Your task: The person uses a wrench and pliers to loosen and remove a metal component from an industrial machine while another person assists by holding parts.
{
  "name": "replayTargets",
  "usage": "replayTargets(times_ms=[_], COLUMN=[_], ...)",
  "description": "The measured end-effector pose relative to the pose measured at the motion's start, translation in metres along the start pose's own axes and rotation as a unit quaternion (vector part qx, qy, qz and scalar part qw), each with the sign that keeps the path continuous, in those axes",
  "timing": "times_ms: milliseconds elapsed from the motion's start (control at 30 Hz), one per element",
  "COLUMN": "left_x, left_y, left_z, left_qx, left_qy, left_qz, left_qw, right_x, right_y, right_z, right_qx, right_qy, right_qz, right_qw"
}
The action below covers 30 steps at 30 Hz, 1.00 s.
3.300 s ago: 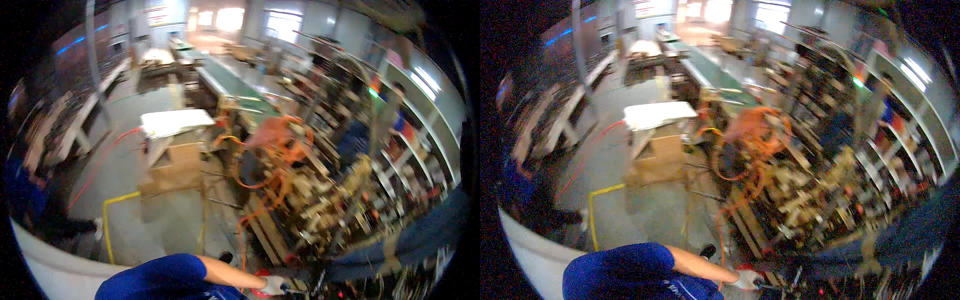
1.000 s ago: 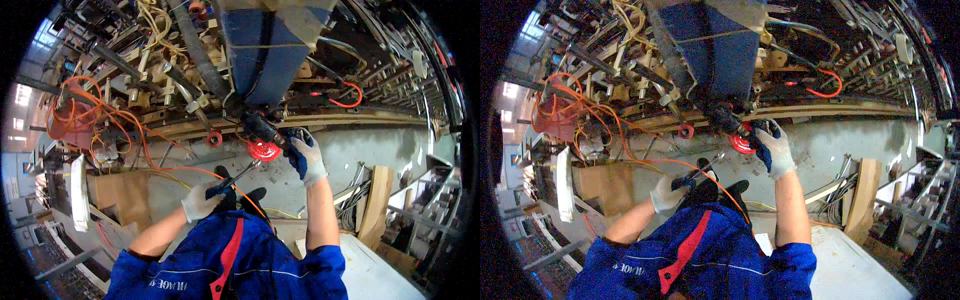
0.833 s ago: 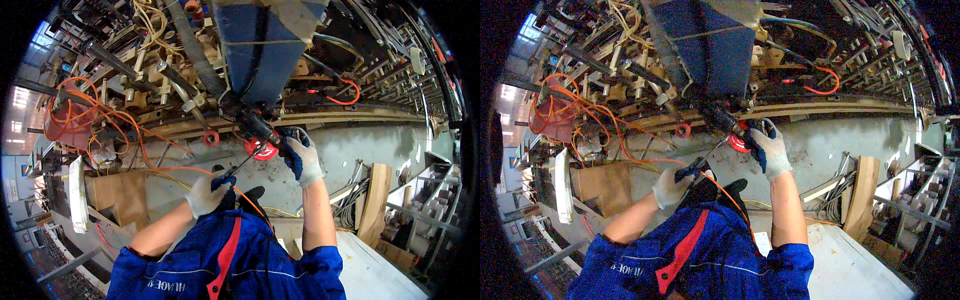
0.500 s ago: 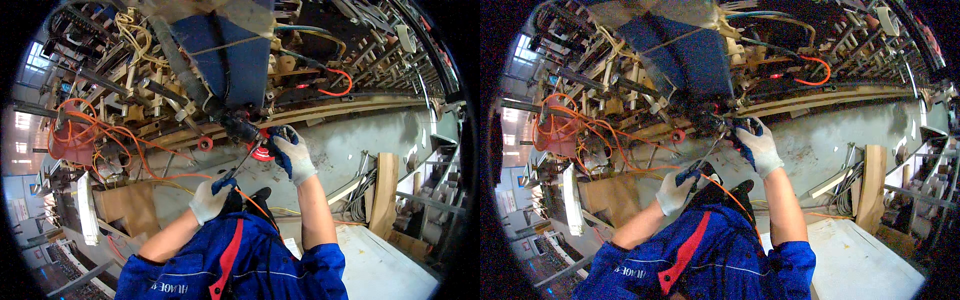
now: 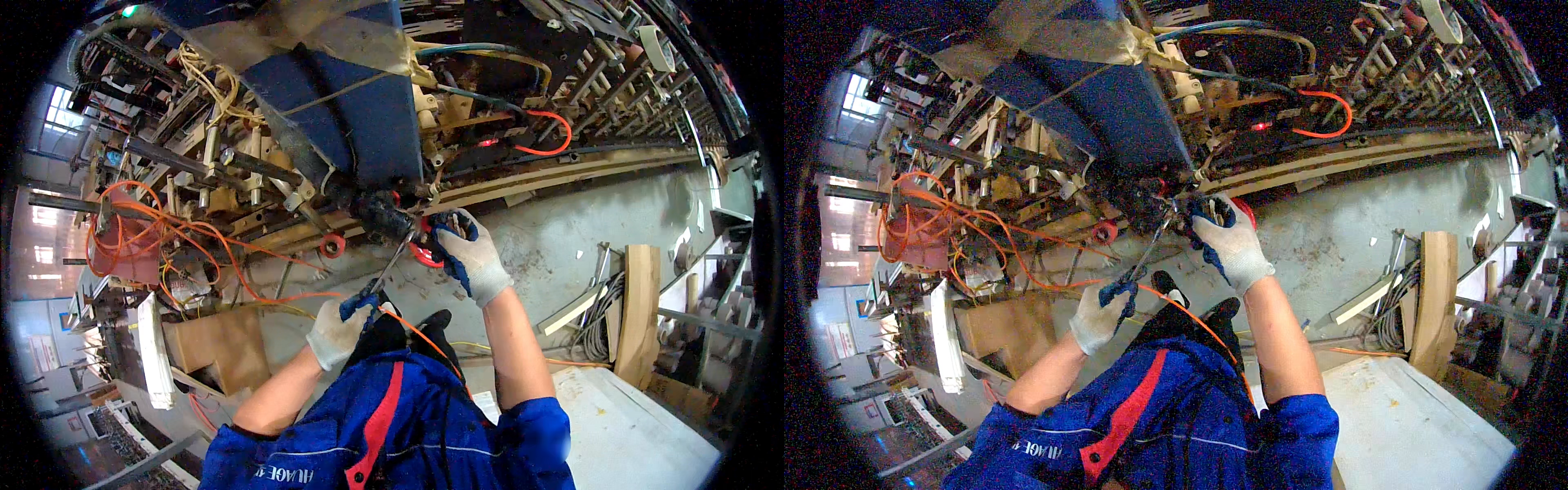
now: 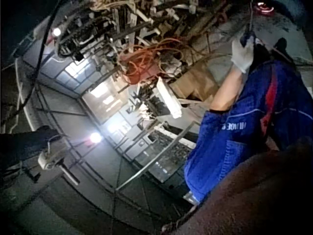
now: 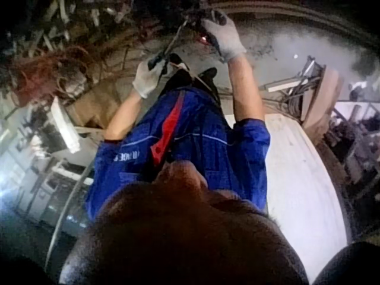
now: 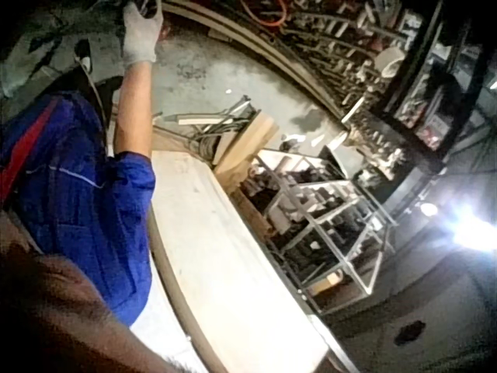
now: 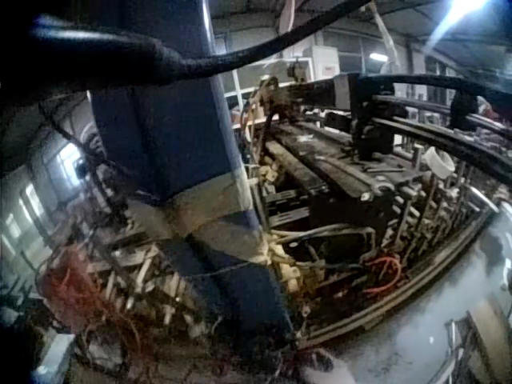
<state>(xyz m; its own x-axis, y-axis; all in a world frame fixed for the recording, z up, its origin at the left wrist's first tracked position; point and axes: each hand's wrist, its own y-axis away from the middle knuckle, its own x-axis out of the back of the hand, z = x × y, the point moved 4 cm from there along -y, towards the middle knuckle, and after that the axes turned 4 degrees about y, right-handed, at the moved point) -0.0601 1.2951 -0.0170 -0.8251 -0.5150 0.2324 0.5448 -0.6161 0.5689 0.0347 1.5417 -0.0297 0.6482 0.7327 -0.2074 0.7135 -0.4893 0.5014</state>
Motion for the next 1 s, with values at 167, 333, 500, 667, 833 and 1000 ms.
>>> replayTargets(times_ms=[167, 333, 500, 667, 833, 1000], left_x=[0.002, -0.002, -0.005, -0.003, -0.009, -0.002], left_y=[-0.016, -0.014, -0.014, -0.021, -0.014, -0.023], left_z=[0.01, 0.003, 0.006, -0.009, 0.004, -0.006], left_qx=[-0.067, -0.055, -0.053, -0.054, -0.012, -0.093], left_qy=[0.002, -0.03, 0.026, 0.029, 0.104, 0.08], left_qz=[-0.013, -0.011, -0.021, -0.012, -0.025, -0.094], left_qw=[0.998, 0.998, 0.998, 0.998, 0.994, 0.988], right_x=[-0.004, -0.005, 0.001, 0.01, -0.056, -0.088], right_y=[0.0, 0.005, 0.005, 0.013, 0.032, 0.033], right_z=[0.0, 0.001, 0.004, 0.04, 0.105, 0.093], right_qx=[0.038, 0.032, 0.055, 0.09, 0.017, 0.053], right_qy=[0.01, 0.003, 0.03, -0.137, -0.223, -0.117], right_qz=[0.012, 0.019, -0.002, 0.041, -0.086, -0.111], right_qw=[0.999, 0.999, 0.998, 0.986, 0.971, 0.985])
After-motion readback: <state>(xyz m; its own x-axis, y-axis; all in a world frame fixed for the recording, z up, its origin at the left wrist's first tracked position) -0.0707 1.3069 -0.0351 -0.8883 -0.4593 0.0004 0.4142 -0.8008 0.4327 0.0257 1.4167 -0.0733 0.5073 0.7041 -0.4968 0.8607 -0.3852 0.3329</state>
